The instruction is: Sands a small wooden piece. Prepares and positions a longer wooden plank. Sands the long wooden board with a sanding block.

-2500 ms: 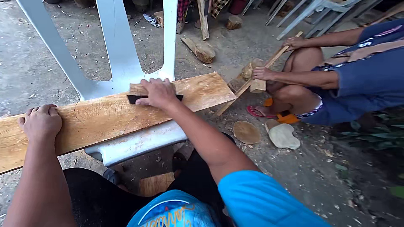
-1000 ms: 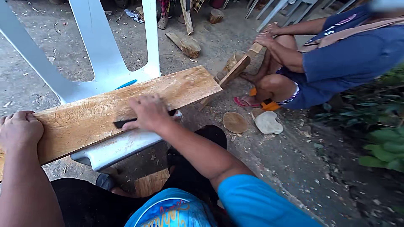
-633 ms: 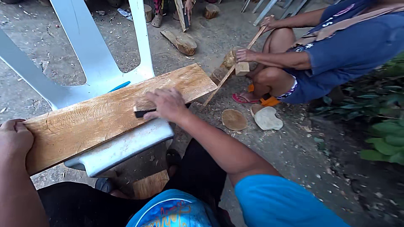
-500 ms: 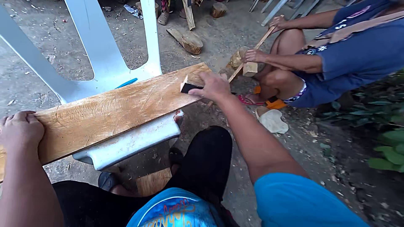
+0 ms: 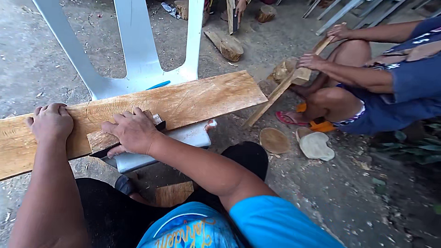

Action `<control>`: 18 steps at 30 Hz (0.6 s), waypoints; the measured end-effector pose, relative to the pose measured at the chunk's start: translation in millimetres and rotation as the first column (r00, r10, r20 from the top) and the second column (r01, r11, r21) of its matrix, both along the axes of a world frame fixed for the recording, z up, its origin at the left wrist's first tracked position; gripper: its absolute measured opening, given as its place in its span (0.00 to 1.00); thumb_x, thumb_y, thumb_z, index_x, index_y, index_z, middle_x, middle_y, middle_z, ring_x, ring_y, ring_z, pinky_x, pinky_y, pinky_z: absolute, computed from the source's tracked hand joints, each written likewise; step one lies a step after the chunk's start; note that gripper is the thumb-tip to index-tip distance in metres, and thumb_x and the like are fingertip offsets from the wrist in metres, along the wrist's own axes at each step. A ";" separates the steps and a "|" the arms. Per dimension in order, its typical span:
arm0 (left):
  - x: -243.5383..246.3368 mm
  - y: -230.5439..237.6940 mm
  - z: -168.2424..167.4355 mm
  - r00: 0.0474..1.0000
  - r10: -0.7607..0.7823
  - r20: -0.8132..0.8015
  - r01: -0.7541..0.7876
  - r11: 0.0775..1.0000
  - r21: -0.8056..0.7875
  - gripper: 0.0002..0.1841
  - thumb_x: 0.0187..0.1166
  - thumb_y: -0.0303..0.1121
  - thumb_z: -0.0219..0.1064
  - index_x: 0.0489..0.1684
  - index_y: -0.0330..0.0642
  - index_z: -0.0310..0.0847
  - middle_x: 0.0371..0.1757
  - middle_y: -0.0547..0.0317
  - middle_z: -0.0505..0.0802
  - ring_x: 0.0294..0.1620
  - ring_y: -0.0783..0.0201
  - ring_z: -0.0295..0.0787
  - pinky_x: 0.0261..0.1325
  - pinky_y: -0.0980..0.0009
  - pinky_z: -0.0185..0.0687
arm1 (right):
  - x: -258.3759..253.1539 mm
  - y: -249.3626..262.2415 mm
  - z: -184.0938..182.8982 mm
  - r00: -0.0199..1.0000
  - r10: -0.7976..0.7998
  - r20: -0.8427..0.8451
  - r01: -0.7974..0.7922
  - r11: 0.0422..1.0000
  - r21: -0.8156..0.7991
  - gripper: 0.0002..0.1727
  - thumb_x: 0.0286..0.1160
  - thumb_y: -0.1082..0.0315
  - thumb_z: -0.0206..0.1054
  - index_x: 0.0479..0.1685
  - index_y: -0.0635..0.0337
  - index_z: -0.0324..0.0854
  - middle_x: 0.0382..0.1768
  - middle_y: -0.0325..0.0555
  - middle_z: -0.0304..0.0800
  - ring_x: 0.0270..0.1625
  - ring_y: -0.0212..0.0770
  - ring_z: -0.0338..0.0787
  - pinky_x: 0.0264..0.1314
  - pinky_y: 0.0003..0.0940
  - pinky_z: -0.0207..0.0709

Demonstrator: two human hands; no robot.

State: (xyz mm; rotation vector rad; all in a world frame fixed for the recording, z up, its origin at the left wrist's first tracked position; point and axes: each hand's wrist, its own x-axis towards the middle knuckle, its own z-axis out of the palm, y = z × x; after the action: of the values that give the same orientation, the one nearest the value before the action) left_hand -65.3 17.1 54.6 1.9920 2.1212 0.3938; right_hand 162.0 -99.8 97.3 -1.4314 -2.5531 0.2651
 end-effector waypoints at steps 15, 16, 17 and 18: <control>10.9 -0.4 5.2 0.998 0.051 0.037 -0.051 0.999 -0.016 0.23 0.94 0.36 0.42 0.71 0.35 0.80 0.75 0.33 0.83 0.87 0.34 0.63 0.86 0.28 0.40 | 216.7 -9.6 -7.8 0.696 -0.707 0.126 0.705 0.706 0.063 0.50 0.63 0.27 0.72 0.71 0.66 0.79 0.62 0.70 0.87 0.69 0.71 0.84 0.75 0.76 0.64; 10.6 -0.5 4.7 0.997 0.062 0.055 -0.062 0.998 -0.005 0.23 0.93 0.36 0.42 0.73 0.35 0.78 0.75 0.33 0.83 0.87 0.35 0.64 0.86 0.29 0.41 | 180.9 0.3 -6.5 0.743 -0.661 0.108 0.660 0.750 0.047 0.50 0.63 0.28 0.73 0.71 0.66 0.79 0.61 0.69 0.87 0.68 0.70 0.84 0.75 0.76 0.64; 10.1 -0.6 4.5 0.994 0.074 0.081 -0.075 0.997 0.013 0.23 0.93 0.36 0.42 0.76 0.35 0.75 0.75 0.33 0.83 0.86 0.36 0.66 0.87 0.30 0.42 | 142.6 11.5 -7.2 0.789 -0.609 0.082 0.606 0.793 0.052 0.49 0.63 0.28 0.74 0.70 0.65 0.80 0.58 0.68 0.88 0.66 0.69 0.86 0.73 0.74 0.67; 9.3 -0.9 4.1 0.989 0.089 0.117 -0.093 0.995 0.032 0.24 0.93 0.36 0.40 0.79 0.35 0.71 0.76 0.34 0.82 0.85 0.37 0.68 0.87 0.31 0.43 | 102.5 23.3 -8.4 0.833 -0.550 0.058 0.546 0.835 0.070 0.47 0.62 0.28 0.74 0.68 0.62 0.82 0.56 0.66 0.89 0.63 0.68 0.87 0.71 0.72 0.70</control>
State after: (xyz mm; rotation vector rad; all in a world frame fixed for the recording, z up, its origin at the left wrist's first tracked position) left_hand -56.0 16.2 58.7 1.8484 2.1530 0.5535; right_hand 264.5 -76.4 88.9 -2.1028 -2.0503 0.0494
